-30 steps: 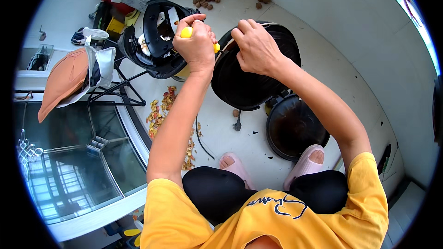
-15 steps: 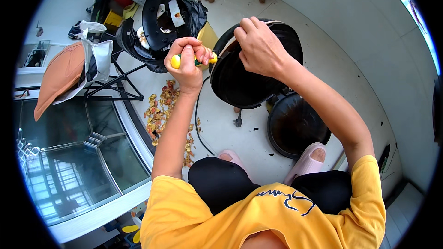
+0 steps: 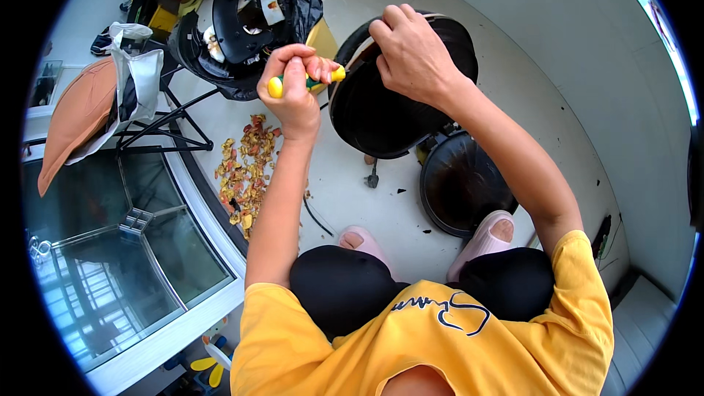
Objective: The person disassembles a round electric appliance by prying off the outer casing with a screwdriver, then using a cordless drill to remove screws from the base. They separate the casing from the heating element and inspect the internal components.
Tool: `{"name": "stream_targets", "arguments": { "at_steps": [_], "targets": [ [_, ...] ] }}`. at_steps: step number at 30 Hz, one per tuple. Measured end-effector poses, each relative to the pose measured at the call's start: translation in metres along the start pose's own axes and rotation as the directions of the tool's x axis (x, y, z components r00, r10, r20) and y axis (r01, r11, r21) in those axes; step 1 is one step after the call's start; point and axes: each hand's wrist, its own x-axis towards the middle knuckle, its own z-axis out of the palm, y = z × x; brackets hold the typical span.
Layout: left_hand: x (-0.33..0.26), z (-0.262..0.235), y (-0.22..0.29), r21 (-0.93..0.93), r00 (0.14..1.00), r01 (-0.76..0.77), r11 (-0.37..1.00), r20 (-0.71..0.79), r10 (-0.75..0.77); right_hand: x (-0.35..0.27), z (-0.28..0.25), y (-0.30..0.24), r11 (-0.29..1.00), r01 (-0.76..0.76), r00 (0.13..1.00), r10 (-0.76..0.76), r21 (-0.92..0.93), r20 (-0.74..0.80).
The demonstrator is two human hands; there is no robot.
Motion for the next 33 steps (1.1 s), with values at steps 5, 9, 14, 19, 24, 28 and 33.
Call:
{"name": "stream_targets", "arguments": {
  "at_steps": [5, 9, 14, 19, 24, 28, 33],
  "targets": [
    [0.011, 0.01, 0.0, 0.093, 0.997, 0.002, 0.996, 0.075, -0.009, -0.006, -0.002, 0.008, 1.0, 0.018, 1.0, -0.018, -0.005, -0.026],
    [0.015, 0.013, 0.002, 0.105, 0.996, -0.015, 0.994, 0.086, 0.006, -0.004, -0.004, 0.007, 0.999, -0.003, 1.0, 0.003, -0.036, 0.015],
    [0.02, 0.023, -0.003, 0.11, 1.0, -0.009, 0.994, -0.01, 0.01, -0.001, 0.005, 0.002, 0.997, -0.052, 0.999, 0.051, -0.051, -0.02],
    [0.025, 0.02, -0.008, 0.138, 0.998, 0.006, 0.99, -0.07, 0.003, 0.003, 0.011, -0.002, 0.997, -0.063, 0.998, 0.064, -0.037, 0.005],
    [0.03, 0.019, -0.012, 0.151, 0.997, -0.001, 0.989, -0.077, 0.013, 0.003, 0.016, -0.002, 0.995, -0.083, 0.997, 0.083, -0.058, -0.001],
    [0.034, 0.015, -0.017, 0.166, 0.999, -0.003, 0.986, -0.044, 0.01, 0.005, 0.018, -0.003, 0.993, -0.086, 0.996, 0.087, -0.084, 0.013],
    [0.04, 0.016, -0.023, 0.147, 0.998, 0.036, 0.989, -0.064, -0.026, 0.006, 0.023, -0.002, 0.992, -0.081, 0.997, 0.079, -0.095, -0.02]
  ]
}}
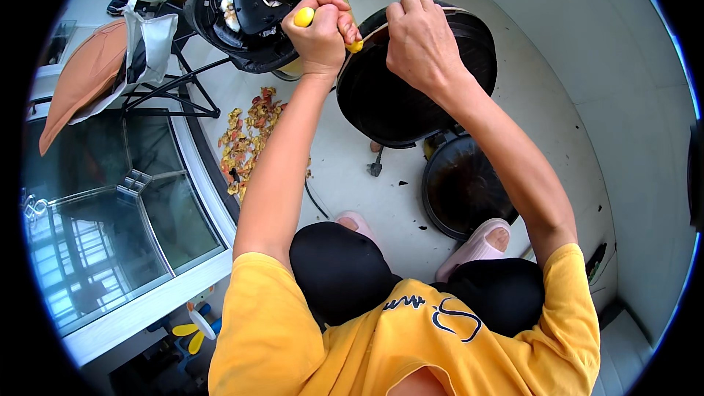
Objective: The person disassembles a round electric appliance by prying off the outer casing with a screwdriver, then using a cordless drill to remove screws from the base. They separate the casing from the heating element and inspect the internal components.
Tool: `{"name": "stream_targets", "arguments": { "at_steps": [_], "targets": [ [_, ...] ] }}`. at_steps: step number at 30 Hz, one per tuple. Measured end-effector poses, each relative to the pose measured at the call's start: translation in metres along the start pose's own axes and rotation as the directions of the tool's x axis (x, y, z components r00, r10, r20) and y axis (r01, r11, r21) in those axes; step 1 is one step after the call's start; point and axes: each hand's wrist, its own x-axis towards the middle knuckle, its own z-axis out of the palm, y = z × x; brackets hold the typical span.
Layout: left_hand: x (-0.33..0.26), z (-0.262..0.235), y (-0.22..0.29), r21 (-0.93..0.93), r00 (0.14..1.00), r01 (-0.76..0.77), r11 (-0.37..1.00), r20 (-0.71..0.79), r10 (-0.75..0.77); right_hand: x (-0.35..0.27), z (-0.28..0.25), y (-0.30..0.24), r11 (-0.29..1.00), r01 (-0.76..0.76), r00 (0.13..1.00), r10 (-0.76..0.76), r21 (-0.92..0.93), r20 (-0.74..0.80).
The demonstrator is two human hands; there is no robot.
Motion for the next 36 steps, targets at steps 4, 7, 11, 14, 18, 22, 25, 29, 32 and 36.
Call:
{"name": "stream_targets", "arguments": {
  "at_steps": [4, 7, 11, 14, 18, 22, 25, 29, 32, 36],
  "targets": [
    [0.009, 0.011, -0.004, 0.012, 1.0, 0.008, 1.0, -0.027, -0.008, 0.0, 0.002, 0.0, 1.0, -0.012, 1.0, 0.012, 0.008, -0.015],
    [0.012, 0.021, -0.005, 0.085, 0.996, -0.049, 0.995, -0.066, 0.054, -0.001, 0.001, 0.002, 1.0, -0.006, 1.0, 0.006, 0.023, -0.03],
    [0.012, 0.019, -0.009, 0.087, 0.984, -0.079, 0.993, -0.155, 0.092, -0.001, 0.002, -0.003, 1.0, -0.003, 0.999, 0.004, 0.031, -0.033],
    [0.013, 0.023, -0.011, 0.084, 0.976, -0.106, 0.991, -0.183, 0.12, -0.002, 0.0, -0.001, 0.998, -0.029, 0.999, 0.03, 0.05, -0.015],
    [0.014, 0.02, -0.017, 0.364, 0.944, -0.182, 0.913, -0.194, 0.266, -0.001, -0.007, -0.004, 0.999, -0.004, 1.0, 0.005, 0.045, -0.007],
    [0.019, 0.008, -0.026, 0.795, 0.852, -0.294, 0.53, -0.033, 0.523, 0.0, -0.002, -0.006, 0.999, 0.0, 1.0, 0.001, 0.052, -0.022],
    [0.028, 0.005, -0.029, 0.85, 0.801, -0.295, 0.436, -0.029, 0.598, 0.002, 0.005, -0.009, 0.999, 0.013, 0.998, -0.01, 0.049, -0.056],
    [0.031, 0.021, -0.032, 0.648, 0.857, -0.216, 0.73, -0.233, 0.461, 0.003, 0.015, 0.001, 0.998, -0.06, 0.997, 0.059, -0.022, -0.043],
    [0.062, -0.005, -0.065, 0.506, 0.872, 0.106, 0.856, -0.461, 0.165, -0.002, 0.001, -0.007, 0.984, -0.09, 0.982, 0.113, 0.151, -0.15],
    [0.075, -0.087, -0.053, 0.079, 0.814, 0.477, 0.875, -0.414, -0.407, -0.07, -0.09, -0.062, 0.959, -0.019, 0.994, 0.049, 0.284, -0.1]
  ]
}}
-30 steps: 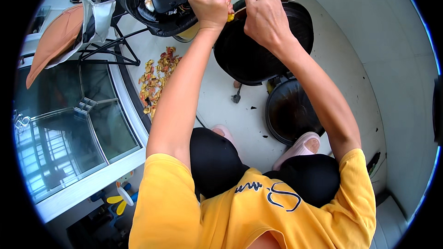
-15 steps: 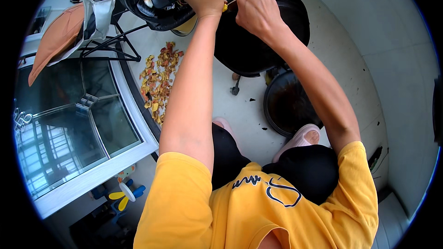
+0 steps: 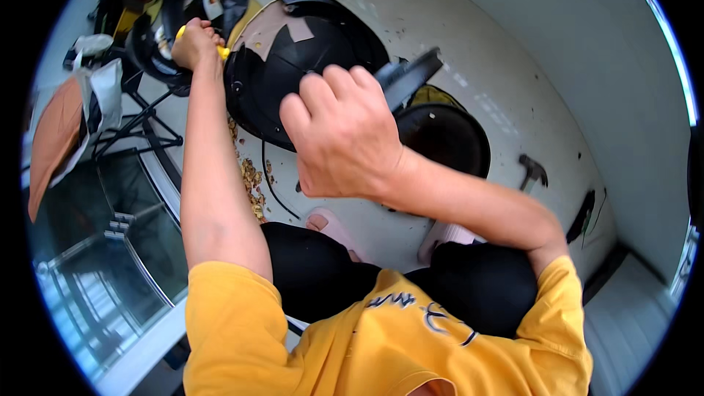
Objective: The person disassembles a round electric appliance by prying off the outer casing with a screwdriver, then using a cordless drill to remove screws from the base. They separate the casing from the heating element and inspect the internal components.
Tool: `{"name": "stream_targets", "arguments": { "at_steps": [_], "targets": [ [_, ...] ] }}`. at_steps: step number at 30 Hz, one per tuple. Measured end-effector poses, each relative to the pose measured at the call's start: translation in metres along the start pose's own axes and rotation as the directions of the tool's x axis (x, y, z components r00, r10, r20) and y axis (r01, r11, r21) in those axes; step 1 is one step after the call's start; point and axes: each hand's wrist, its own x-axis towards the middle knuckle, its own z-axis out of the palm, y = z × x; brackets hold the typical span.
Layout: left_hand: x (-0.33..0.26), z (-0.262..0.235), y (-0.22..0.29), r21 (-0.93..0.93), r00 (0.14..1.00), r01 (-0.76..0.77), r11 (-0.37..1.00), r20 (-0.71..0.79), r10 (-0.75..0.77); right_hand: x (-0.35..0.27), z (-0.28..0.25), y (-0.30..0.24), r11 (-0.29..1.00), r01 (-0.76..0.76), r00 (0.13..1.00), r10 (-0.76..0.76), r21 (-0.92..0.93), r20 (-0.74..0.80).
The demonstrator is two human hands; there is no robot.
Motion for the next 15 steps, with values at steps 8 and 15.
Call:
{"name": "stream_targets", "arguments": {
  "at_steps": [8, 15],
  "targets": [
    [-0.041, 0.03, -0.008, -0.046, 0.996, -0.003, 0.999, 0.085, 0.007, -0.027, -0.056, 0.042, 0.967, 0.212, 0.977, -0.21, 0.139, -0.031],
    [-0.051, 0.034, -0.001, -0.051, 0.944, 0.014, 0.999, 0.33, 0.004, -0.108, -0.086, 0.039, 0.968, 0.251, 0.968, -0.252, -0.02, -0.01]
  ]
}}
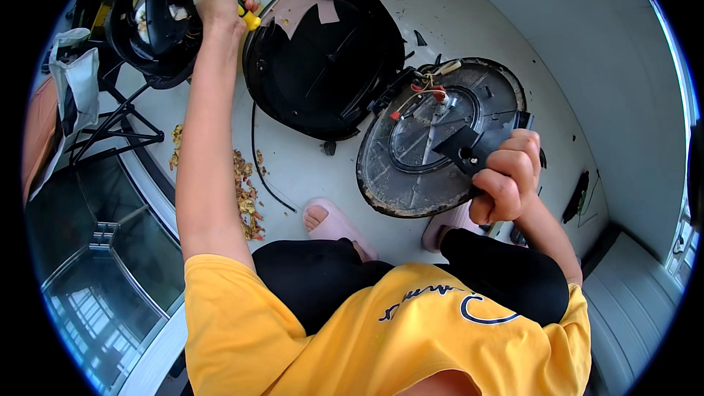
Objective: The person disassembles a round electric appliance by prying off the outer casing with a screwdriver, then using a cordless drill to remove screws from the base. They separate the casing from the heating element and inspect the internal components.
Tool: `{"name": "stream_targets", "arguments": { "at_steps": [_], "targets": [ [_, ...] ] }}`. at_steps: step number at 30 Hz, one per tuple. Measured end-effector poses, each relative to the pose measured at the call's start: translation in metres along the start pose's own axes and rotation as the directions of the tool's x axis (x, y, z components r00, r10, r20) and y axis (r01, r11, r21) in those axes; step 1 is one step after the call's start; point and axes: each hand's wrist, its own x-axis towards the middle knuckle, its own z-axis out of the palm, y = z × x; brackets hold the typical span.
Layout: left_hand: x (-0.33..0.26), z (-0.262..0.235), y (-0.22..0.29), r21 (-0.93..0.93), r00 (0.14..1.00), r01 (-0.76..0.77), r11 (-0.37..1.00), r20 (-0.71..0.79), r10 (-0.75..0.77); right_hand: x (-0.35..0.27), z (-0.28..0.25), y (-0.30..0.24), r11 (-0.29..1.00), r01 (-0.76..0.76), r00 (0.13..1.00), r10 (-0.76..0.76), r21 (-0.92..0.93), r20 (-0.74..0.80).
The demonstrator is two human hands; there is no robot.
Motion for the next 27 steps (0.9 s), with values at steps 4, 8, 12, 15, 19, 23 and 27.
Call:
{"name": "stream_targets", "arguments": {
  "at_steps": [4, 8, 12, 15, 19, 23, 27],
  "targets": [
    [-0.011, 0.013, 0.008, 0.113, 0.999, -0.036, 0.993, 0.031, 0.033, -0.05, -0.022, -0.016, 0.933, -0.199, 0.975, 0.22, -0.299, 0.038],
    [-0.002, 0.011, 0.005, 0.039, 0.993, 0.006, 0.999, 0.118, -0.01, -0.102, -0.02, -0.036, 0.738, -0.492, 0.85, 0.521, -0.462, -0.072],
    [0.001, 0.0, 0.005, -0.02, 0.988, 0.021, 1.0, 0.154, -0.018, -0.125, -0.009, -0.057, 0.599, -0.641, 0.734, 0.661, -0.479, -0.155],
    [0.006, -0.009, 0.002, -0.038, 0.976, 0.081, 0.996, 0.205, -0.072, -0.138, -0.008, -0.058, 0.531, -0.705, 0.657, 0.739, -0.47, -0.15],
    [0.006, -0.023, 0.002, -0.039, 0.972, 0.128, 0.991, 0.203, -0.118, -0.154, -0.011, -0.064, 0.413, -0.687, 0.564, 0.822, -0.598, -0.08],
    [0.0, -0.035, 0.002, -0.095, 0.963, 0.161, 0.982, 0.234, -0.135, -0.193, -0.012, -0.057, 0.345, -0.509, 0.439, 0.892, -0.789, 0.107],
    [-0.027, -0.039, 0.008, -0.106, 0.983, 0.101, 0.989, 0.162, -0.083, -0.23, -0.002, -0.053, 0.333, -0.505, 0.453, 0.887, -0.796, 0.083]
  ]
}}
